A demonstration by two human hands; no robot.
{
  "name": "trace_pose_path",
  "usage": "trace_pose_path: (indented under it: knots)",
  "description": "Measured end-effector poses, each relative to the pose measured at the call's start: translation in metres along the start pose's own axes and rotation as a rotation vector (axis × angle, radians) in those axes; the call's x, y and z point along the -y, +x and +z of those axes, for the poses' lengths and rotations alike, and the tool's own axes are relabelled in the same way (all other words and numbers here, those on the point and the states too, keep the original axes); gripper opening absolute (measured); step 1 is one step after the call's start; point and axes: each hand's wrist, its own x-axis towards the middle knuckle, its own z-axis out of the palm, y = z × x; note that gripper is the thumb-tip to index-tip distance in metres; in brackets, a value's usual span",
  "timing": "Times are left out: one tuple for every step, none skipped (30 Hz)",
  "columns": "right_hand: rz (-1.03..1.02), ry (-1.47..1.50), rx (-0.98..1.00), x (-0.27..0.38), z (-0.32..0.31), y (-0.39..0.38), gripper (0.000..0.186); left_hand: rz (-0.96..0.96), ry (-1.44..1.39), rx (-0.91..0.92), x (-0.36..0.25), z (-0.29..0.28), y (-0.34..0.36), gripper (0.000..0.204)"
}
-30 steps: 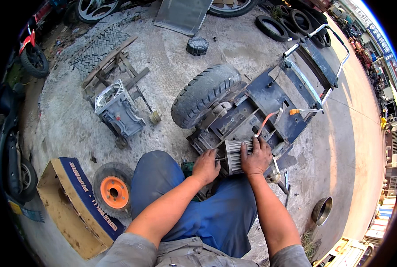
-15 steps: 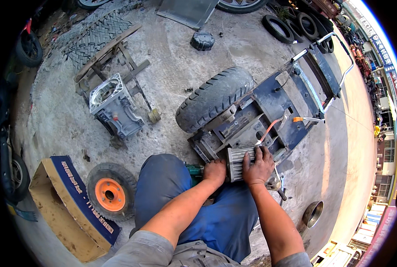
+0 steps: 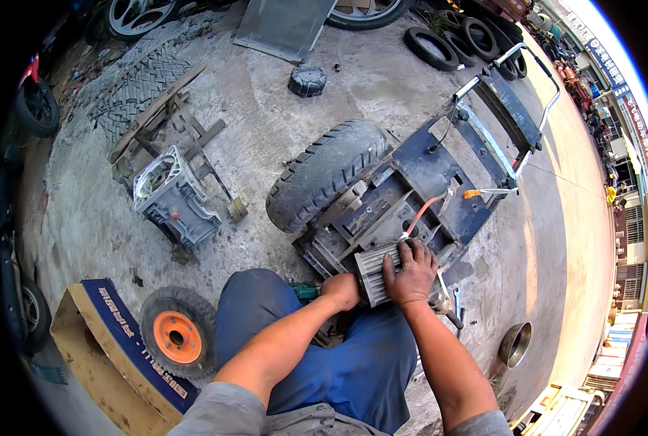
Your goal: The person sits on the ground and works on a small motor assembly, using a power drill to remove and install bolts. They handle the motor casing and internal components, occasionally wiping surfaces with a cloth while another person assists nearby.
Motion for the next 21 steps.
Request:
trace_pose_path:
  knots:
    - [-0.027,-0.027,-0.011,0.004,-0.001,0.001,0.051,-0.009,-0.018,0.078,0.005,-0.002,0.002,0.024]
    - [-0.056,-0.053,-0.022,0.007,-0.001,0.001,0.05,0.015,-0.069,0.226,0.024,0.01,0.024,0.028]
    - [-0.03,-0.018,-0.014,0.002,0.002,0.001,0.05,-0.005,-0.096,0.23,0.019,0.008,0.025,0.028]
    - [-0.027,-0.019,-0.02,0.001,0.001,0.0,0.05,-0.032,-0.127,0.232,0.013,0.002,0.018,0.029]
    - [-0.024,-0.02,-0.026,0.0,-0.001,0.001,0.05,-0.045,-0.118,0.099,0.004,0.0,0.008,0.029]
    - [-0.022,-0.016,-0.03,0.001,-0.004,-0.001,0.05,-0.062,-0.109,-0.035,-0.005,0.0,-0.008,0.029]
    - [-0.022,-0.011,-0.03,0.003,-0.005,-0.002,0.05,-0.087,-0.1,-0.167,-0.008,0.007,-0.02,0.029]
    - [-0.021,-0.007,-0.031,0.005,-0.006,-0.001,0.05,-0.066,-0.101,-0.37,-0.009,0.017,-0.024,0.025]
    - [-0.022,-0.004,-0.028,0.006,-0.006,0.0,0.05,-0.047,-0.008,-0.464,-0.007,0.025,-0.026,0.024]
    - [-0.024,0.002,-0.03,0.007,-0.006,0.0,0.049,-0.027,0.087,-0.556,-0.003,0.032,-0.026,0.022]
    - [-0.026,0.007,-0.033,0.007,-0.006,0.0,0.049,-0.015,0.146,-0.528,0.004,0.035,-0.023,0.021]
    - [-0.024,0.008,-0.037,0.006,-0.006,-0.001,0.049,0.004,0.204,-0.498,0.008,0.032,-0.019,0.021]
    - [-0.037,-0.002,-0.058,0.006,-0.005,-0.001,0.048,0.018,0.26,-0.47,0.011,0.028,-0.015,0.02]
    - [-0.039,-0.002,-0.061,0.006,-0.004,-0.001,0.048,0.02,0.252,-0.404,0.012,0.025,-0.013,0.02]
    - [-0.039,-0.004,-0.063,0.005,-0.004,-0.001,0.048,0.023,0.242,-0.337,0.012,0.024,-0.01,0.019]
    - [-0.038,-0.005,-0.064,0.005,-0.003,-0.001,0.048,0.027,0.234,-0.269,0.009,0.015,-0.01,0.019]
    - [-0.037,-0.016,-0.064,0.003,-0.002,-0.001,0.048,0.019,0.207,-0.174,0.006,0.007,-0.01,0.018]
    - [-0.035,-0.02,-0.066,0.003,-0.002,-0.001,0.048,0.011,0.177,-0.12,0.005,0.0,-0.01,0.02]
    - [-0.033,-0.025,-0.068,0.004,-0.003,-0.001,0.048,0.004,0.148,-0.066,0.005,-0.005,-0.01,0.021]
    - [-0.031,-0.029,-0.07,0.004,-0.003,-0.001,0.048,-0.003,0.119,-0.013,0.005,-0.009,-0.008,0.022]
    - [-0.056,-0.024,-0.066,0.006,-0.003,0.0,0.048,-0.035,0.017,0.153,0.018,-0.006,0.008,0.027]
